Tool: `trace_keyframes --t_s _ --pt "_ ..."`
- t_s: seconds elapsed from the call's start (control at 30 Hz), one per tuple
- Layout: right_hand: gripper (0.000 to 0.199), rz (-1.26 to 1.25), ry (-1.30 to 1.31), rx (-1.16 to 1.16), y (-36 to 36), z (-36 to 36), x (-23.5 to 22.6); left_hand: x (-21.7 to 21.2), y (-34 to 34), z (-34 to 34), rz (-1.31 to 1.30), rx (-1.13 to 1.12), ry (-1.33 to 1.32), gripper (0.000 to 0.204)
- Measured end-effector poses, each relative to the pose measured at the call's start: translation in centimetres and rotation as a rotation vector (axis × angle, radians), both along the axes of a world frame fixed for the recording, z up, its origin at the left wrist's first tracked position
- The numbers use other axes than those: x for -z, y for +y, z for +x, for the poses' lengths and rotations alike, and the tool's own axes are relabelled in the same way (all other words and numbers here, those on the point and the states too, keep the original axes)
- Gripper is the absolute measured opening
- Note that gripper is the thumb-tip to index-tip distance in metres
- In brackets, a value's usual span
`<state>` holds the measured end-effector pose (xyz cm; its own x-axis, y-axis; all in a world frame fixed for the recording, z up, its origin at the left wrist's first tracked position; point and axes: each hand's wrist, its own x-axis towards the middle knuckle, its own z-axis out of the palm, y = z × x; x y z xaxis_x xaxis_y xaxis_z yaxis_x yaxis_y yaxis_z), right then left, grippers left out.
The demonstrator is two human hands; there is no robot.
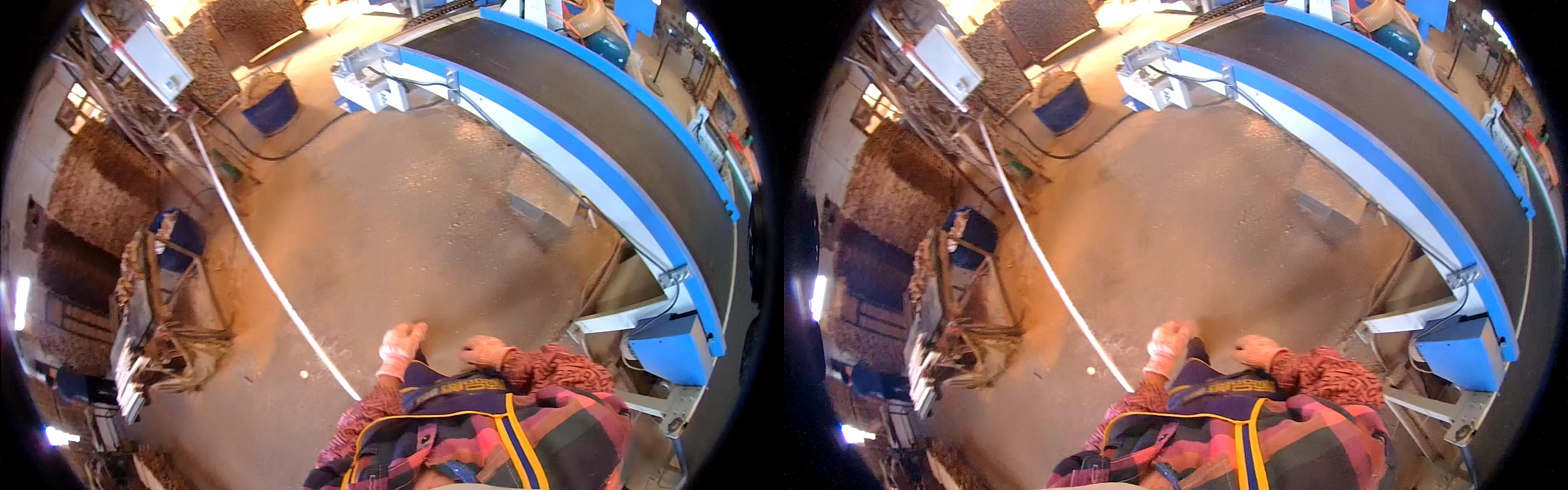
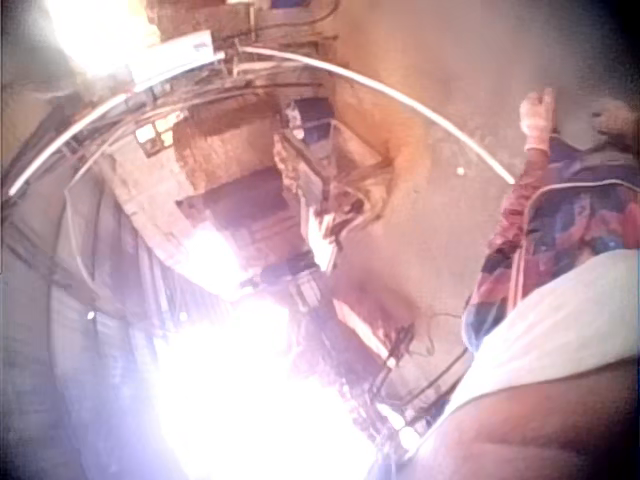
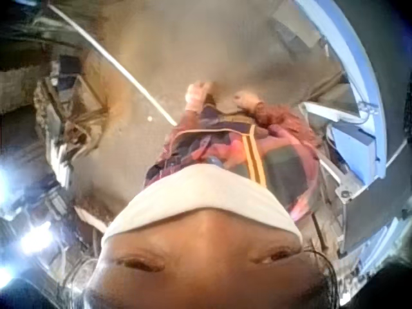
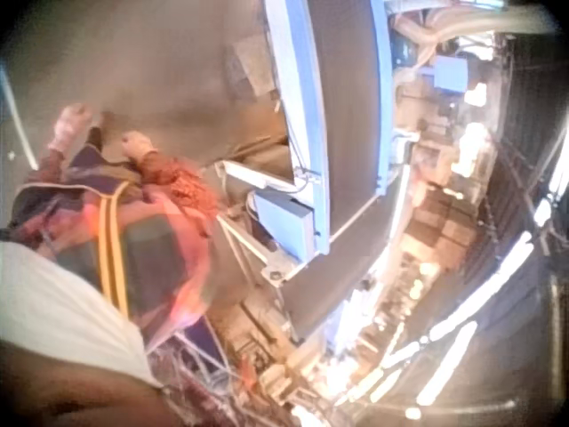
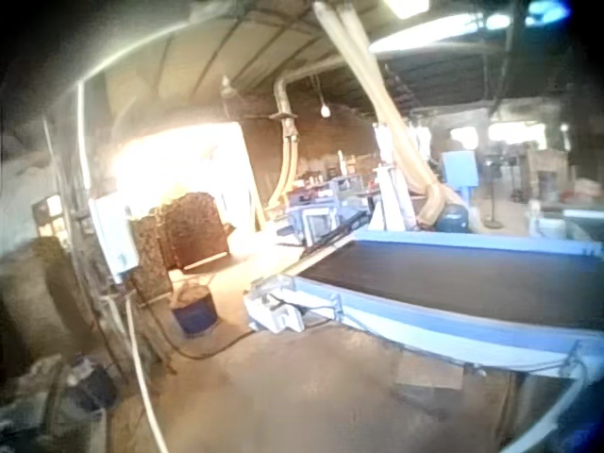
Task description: The person uses a long metal rod to scrape debris from the interior of a large blue industrial machine. They then walk to a wall-mounted electrical box, open it, and flip a switch. Finally, they use a yellow air blow gun to clean dust and debris from the machine's surface and control panel.
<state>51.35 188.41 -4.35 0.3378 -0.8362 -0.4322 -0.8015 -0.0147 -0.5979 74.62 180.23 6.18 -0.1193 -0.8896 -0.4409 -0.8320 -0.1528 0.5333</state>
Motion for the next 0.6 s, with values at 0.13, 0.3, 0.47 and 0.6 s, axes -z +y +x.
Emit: trace_keyframes --t_s 0.13,0.3,0.47,0.6 --pt "0.04 0.056 -0.08 0.182 -9.0 4.5 -6.5 3.7 -8.4 3.3 -0.169 0.032 0.207 0.035" --pt "0.04 -0.026 -0.171 0.372 -17.5 4.7 -5.1 8.0 -14.4 11.1 -0.006 0.14 0.108 0.044" --pt "0.035 0.11 -0.068 0.476 -22.5 2.8 -3.9 7.5 -20.5 13.6 0.209 0.079 -0.069 0.038" --pt "0.039 0.002 -0.1 0.468 -29.2 3.3 -0.2 10.7 -30.3 13.5 0.049 0.292 -0.152 0.035"
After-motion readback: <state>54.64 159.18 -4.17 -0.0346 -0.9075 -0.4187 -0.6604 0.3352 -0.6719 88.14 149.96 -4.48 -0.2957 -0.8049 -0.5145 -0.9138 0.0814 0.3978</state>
